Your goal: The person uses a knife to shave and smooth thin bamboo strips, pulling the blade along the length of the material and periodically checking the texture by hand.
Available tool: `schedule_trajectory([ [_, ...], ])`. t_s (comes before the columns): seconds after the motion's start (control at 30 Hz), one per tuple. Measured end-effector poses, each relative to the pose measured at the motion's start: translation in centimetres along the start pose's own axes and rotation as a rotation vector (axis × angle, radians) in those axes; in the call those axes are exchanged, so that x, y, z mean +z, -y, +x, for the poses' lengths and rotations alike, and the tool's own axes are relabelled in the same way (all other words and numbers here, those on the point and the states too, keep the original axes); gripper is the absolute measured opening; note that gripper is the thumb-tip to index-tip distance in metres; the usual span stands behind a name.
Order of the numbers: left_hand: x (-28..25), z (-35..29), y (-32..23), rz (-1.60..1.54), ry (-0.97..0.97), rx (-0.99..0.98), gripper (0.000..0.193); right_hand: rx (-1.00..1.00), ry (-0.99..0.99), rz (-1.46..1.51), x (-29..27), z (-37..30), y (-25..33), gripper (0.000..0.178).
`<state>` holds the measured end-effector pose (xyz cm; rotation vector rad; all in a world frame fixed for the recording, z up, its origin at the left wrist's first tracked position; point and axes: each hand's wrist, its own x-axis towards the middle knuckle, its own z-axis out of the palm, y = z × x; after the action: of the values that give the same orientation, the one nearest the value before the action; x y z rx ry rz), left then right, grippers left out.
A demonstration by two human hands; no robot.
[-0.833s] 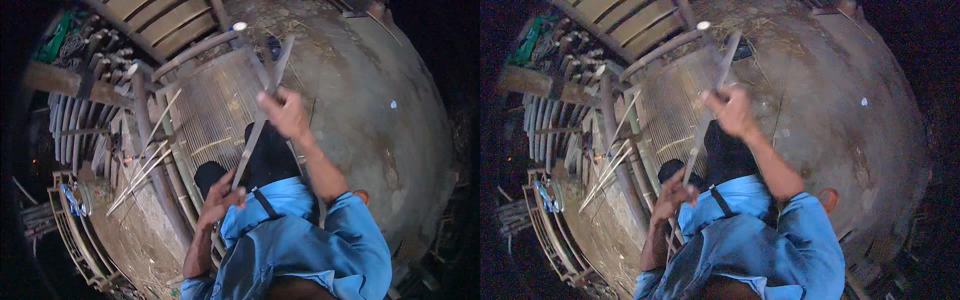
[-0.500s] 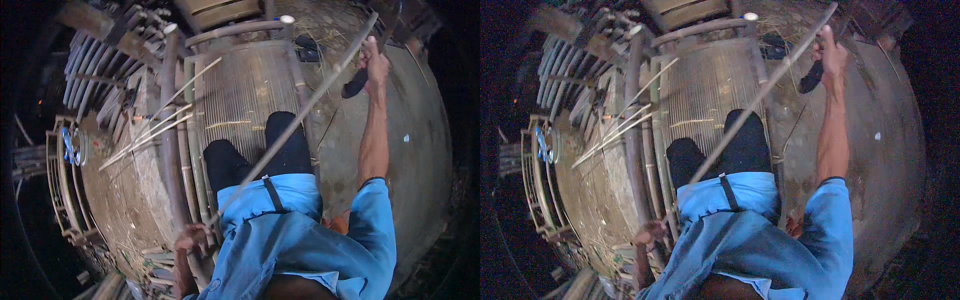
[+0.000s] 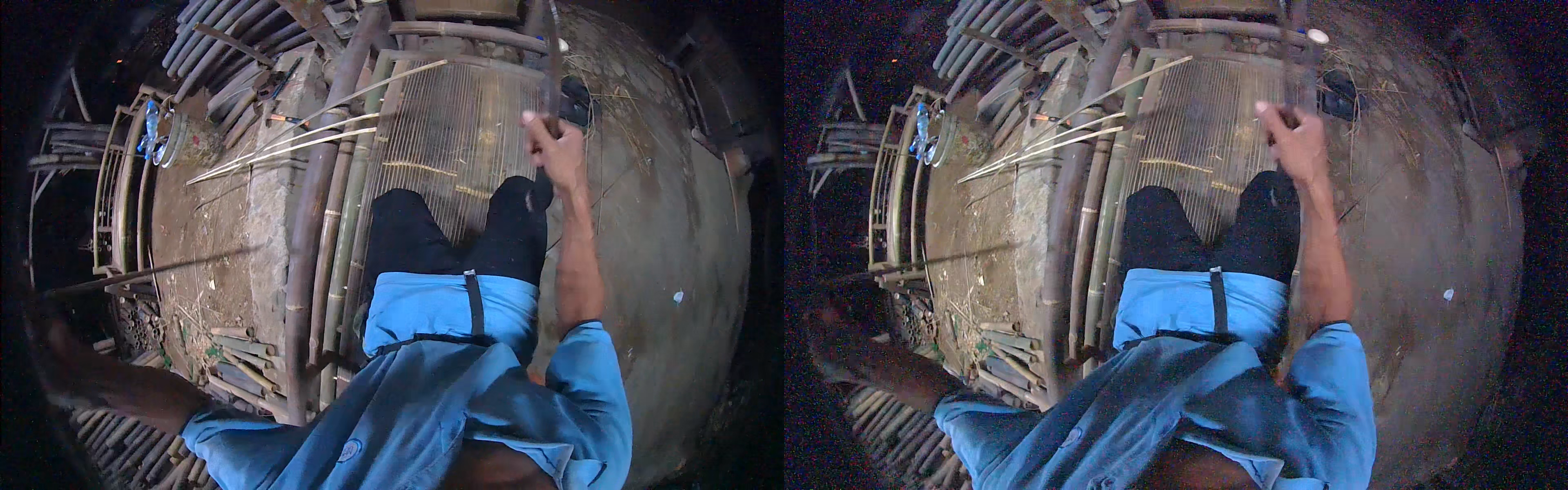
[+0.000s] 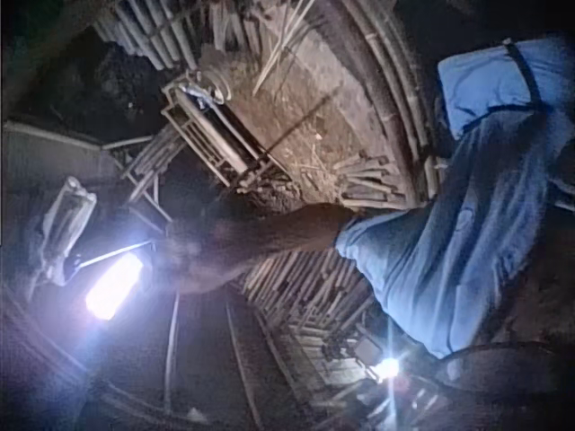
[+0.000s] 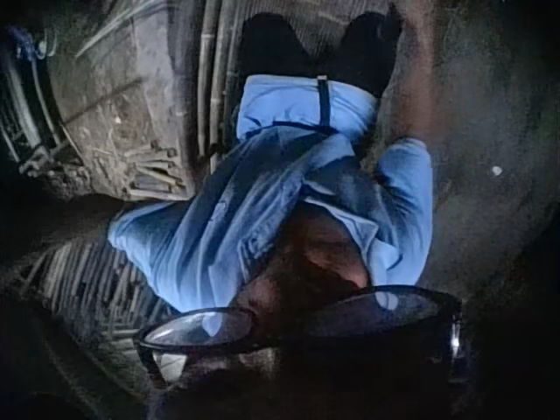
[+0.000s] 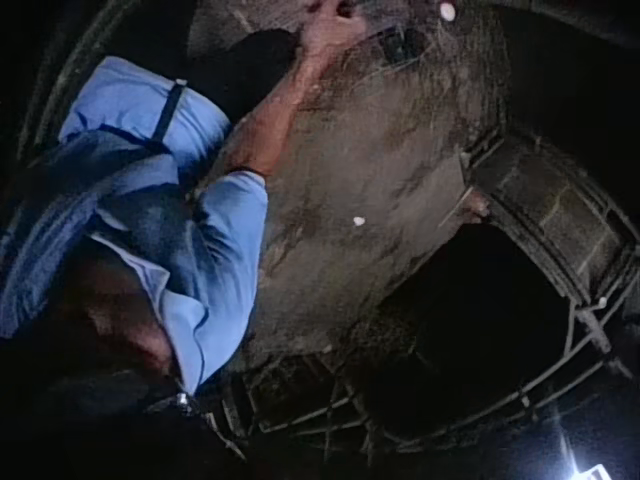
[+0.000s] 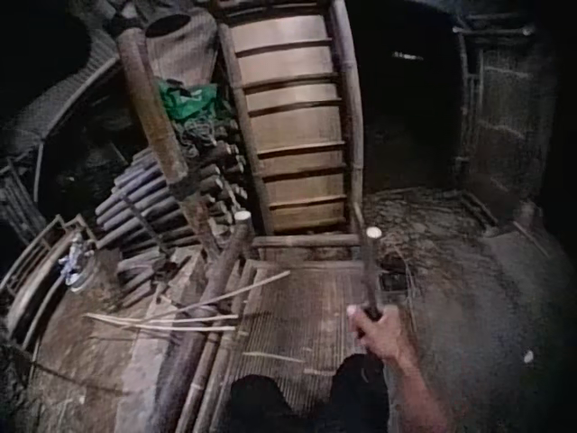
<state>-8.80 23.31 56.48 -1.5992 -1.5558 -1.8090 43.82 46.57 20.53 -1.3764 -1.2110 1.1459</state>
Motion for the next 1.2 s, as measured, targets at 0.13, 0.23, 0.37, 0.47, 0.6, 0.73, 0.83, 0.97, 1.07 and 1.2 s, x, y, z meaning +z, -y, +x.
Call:
schedule_trajectory([
  [0.13,-11.6,-1.4,1.1,-0.366,-0.074,-0.075,0.024,0.130,0.217,0.132,4.4,-2.7,0.4,0.044],
  [0.23,-20.7,-4.3,2.6,-0.618,-0.086,-0.096,0.024,0.206,0.341,0.222,6.6,-4.6,-0.5,0.048],
  [0.37,-27.1,-6.4,2.0,-0.813,-0.011,0.023,0.015,0.253,0.375,0.247,7.7,-5.3,-2.0,0.048],
  [0.47,-25.2,-7.1,0.3,-0.721,-0.305,0.058,0.014,0.233,0.364,0.239,8.8,-5.2,-3.5,0.049],
  [0.6,-34.3,-7.9,3.1,-0.704,-0.539,0.012,0.017,0.236,0.341,0.323,10.3,-5.2,-2.2,0.047],
  [0.73,-34.6,-14.0,10.0,0.051,-0.607,-0.155,0.014,0.167,0.239,0.602,11.9,-4.4,0.3,0.052],
  [0.83,-32.1,-19.8,14.3,0.250,-0.665,-0.263,0.011,0.100,0.181,0.629,12.4,-4.2,1.6,0.054],
  [0.97,-23.1,-27.0,18.1,0.004,-0.910,-0.600,0.012,0.032,-0.050,0.557,9.8,-3.6,0.6,0.050],
  [1.07,-17.5,-31.6,18.5,-0.107,-0.948,-0.792,0.018,0.051,-0.069,0.688,8.1,-3.1,-0.4,0.046],
  [1.2,-13.2,-36.2,16.9,-0.255,-1.000,-0.980,0.027,0.088,-0.021,0.796,7.5,-3.4,0.6,0.047],
])
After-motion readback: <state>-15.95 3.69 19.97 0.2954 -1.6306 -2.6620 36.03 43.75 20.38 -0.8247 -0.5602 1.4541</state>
